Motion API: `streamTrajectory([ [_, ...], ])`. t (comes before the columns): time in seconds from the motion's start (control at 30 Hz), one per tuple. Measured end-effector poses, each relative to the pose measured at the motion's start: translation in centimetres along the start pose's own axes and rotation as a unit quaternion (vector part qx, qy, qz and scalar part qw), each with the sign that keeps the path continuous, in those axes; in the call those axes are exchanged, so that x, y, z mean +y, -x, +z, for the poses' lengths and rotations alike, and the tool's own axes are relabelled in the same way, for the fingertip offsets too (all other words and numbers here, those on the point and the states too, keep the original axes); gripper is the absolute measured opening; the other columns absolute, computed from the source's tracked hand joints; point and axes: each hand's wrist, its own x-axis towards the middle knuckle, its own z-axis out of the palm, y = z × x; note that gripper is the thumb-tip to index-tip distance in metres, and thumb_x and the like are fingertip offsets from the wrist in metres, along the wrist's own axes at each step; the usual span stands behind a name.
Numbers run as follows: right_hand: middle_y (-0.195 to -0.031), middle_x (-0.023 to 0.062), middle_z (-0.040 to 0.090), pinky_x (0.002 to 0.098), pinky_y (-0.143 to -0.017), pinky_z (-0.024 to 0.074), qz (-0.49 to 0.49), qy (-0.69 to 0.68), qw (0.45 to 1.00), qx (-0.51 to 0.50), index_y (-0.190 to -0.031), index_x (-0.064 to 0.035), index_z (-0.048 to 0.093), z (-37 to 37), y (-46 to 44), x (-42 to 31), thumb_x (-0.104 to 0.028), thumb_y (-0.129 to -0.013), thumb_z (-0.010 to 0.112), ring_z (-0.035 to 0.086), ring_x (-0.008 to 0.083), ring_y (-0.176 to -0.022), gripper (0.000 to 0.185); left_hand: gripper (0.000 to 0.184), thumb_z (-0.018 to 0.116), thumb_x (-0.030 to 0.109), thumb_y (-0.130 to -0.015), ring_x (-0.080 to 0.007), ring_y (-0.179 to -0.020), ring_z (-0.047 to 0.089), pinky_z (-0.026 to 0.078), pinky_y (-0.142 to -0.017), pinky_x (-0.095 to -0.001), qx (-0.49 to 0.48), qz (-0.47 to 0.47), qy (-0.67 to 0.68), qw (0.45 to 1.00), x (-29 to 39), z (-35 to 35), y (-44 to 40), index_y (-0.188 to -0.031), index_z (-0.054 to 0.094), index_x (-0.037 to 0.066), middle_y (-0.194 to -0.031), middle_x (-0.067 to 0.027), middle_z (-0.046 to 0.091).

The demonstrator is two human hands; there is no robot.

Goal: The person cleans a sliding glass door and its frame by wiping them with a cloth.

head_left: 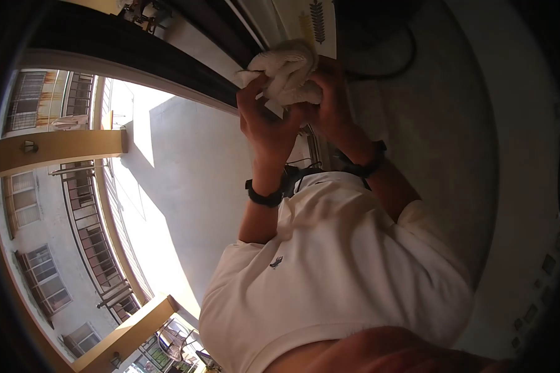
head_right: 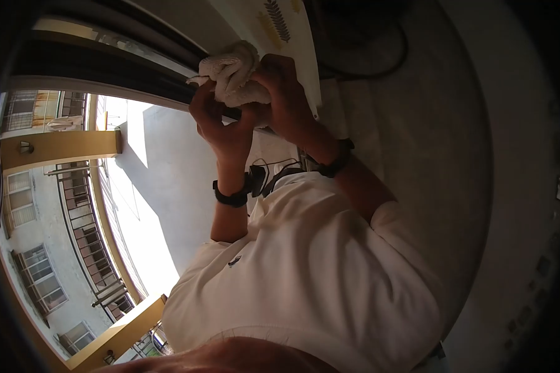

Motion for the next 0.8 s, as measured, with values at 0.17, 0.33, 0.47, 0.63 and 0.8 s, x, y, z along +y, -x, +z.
streamTrajectory([
  [0.17, -0.112, 0.0165, 0.056, 0.0422, -0.085, 0.0515, 0.069, -0.124, 0.988, -0.059, -0.118, -0.0057, 0.054, -0.5, 1.5, 1.9, -0.007, -0.073, 0.075, 0.056, 0.0352, -0.105, 0.05, 0.054, 0.073, 0.006, -0.083, -0.026, -0.11, 0.059, 0.057, -0.085, -0.0398, 0.068, -0.106, -0.015, 0.992, -1.9, 2.9, 4.9, -0.127, 0.042, 0.002, -0.122, -0.0157, 0.055],
  [0.33, -0.114, 0.0185, 0.06, 0.0428, -0.086, 0.0511, 0.133, -0.115, 0.964, -0.201, -0.12, -0.004, 0.053, -1.6, 3.1, 3.5, -0.005, -0.07, 0.078, 0.06, 0.0386, -0.103, 0.056, 0.044, 0.076, -0.002, -0.077, -0.0178, -0.095, 0.061, 0.057, -0.073, -0.0311, 0.068, -0.182, -0.083, 0.977, -1.5, 3.1, 5.6, -0.113, 0.051, 0.002, -0.106, -0.0091, 0.061],
  [0.47, -0.113, 0.0177, 0.061, 0.0451, -0.083, 0.0513, 0.128, -0.105, 0.96, -0.226, -0.125, -0.0058, 0.049, -3.4, 0.7, 1.9, -0.002, -0.074, 0.072, 0.06, 0.0381, -0.102, 0.056, 0.028, 0.076, -0.006, -0.075, -0.0137, -0.084, 0.055, 0.056, -0.071, -0.0292, 0.161, -0.221, -0.105, 0.956, -1.8, 3.4, 5.9, -0.094, 0.057, 0.001, -0.095, -0.0043, 0.058],
  [0.63, -0.118, 0.0182, 0.056, 0.045, -0.094, 0.05, -0.037, -0.136, 0.959, -0.245, -0.139, -0.0086, 0.041, -6.3, -3.9, -0.2, -0.002, -0.077, 0.071, 0.057, 0.0369, -0.109, 0.069, 0.029, 0.066, -0.004, -0.087, -0.0189, -0.103, 0.059, 0.052, -0.09, -0.0364, 0.298, -0.086, 0.001, 0.951, 0.7, 2.8, 2.1, -0.111, 0.051, -0.003, -0.11, -0.0102, 0.058],
  [0.8, -0.124, 0.0213, 0.049, 0.0463, -0.092, 0.0464, 0.013, -0.196, 0.969, -0.149, -0.139, -0.0091, 0.043, -2.4, -1.4, -0.3, 0.001, -0.078, 0.07, 0.048, 0.0409, -0.111, 0.067, 0.024, 0.056, 0.003, -0.094, -0.0145, -0.098, 0.059, 0.048, -0.087, -0.0285, 0.232, -0.135, 0.022, 0.963, -0.1, 0.2, 1.3, -0.117, 0.056, -0.004, -0.109, -0.0089, 0.064],
])
